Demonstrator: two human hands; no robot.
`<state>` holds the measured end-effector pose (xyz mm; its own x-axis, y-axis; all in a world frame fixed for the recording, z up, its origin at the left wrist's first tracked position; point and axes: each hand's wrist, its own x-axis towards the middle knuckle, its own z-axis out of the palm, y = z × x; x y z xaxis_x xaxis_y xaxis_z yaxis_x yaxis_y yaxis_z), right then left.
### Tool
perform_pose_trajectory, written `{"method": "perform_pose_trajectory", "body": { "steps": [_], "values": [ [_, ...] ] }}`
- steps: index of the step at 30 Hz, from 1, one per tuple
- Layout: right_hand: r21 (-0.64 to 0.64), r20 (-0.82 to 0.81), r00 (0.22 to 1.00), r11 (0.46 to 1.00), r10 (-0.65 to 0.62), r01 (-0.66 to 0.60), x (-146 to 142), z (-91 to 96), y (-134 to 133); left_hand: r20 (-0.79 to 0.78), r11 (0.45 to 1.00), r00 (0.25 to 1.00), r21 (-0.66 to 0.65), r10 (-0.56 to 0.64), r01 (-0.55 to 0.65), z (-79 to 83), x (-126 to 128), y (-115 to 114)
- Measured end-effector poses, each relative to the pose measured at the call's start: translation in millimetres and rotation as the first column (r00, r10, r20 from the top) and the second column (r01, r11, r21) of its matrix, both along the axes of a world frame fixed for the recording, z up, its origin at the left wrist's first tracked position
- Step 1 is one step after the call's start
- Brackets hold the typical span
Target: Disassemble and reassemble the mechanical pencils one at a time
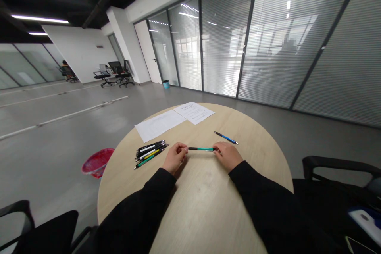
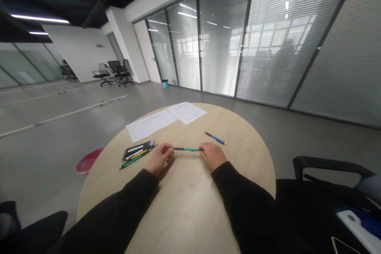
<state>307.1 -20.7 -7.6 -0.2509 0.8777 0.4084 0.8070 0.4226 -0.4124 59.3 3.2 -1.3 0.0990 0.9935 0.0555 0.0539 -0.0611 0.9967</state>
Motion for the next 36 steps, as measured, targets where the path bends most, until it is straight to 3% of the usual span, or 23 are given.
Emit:
{"method": "perform_pose_trajectory", "body": {
  "steps": [5, 9, 12, 16, 36],
  "values": [
    [-0.071, 0.062, 0.982, 0.981, -0.178, 0.183, 26, 0.1, 7, 0.006, 1.000, 1.000, -0.002, 0.027, -0.027, -6.0, -1, 2],
    [-0.118, 0.131, 0.915, 0.911, -0.381, 0.396, 46, -1.5, 10, 0.003, 1.000, 1.000, -0.009, 0.012, -0.012, -6.3, 0, 1],
    [-0.143, 0.164, 0.879, 0.871, -0.448, 0.471, 52, -2.8, 11, 0.005, 1.000, 1.000, -0.013, 0.003, -0.003, -6.6, -1, 1],
    [-0.138, 0.185, 0.849, 0.843, -0.494, 0.520, 53, -5.1, 11, -0.021, 1.000, 1.000, 0.004, -0.020, 0.020, -8.4, -2, 2],
    [-0.145, 0.161, 0.822, 0.811, -0.546, 0.567, 63, -19.2, 19, -0.098, 0.999, 0.995, 0.030, -0.034, 0.037, -2.9, -3, -3]
  ]
}}
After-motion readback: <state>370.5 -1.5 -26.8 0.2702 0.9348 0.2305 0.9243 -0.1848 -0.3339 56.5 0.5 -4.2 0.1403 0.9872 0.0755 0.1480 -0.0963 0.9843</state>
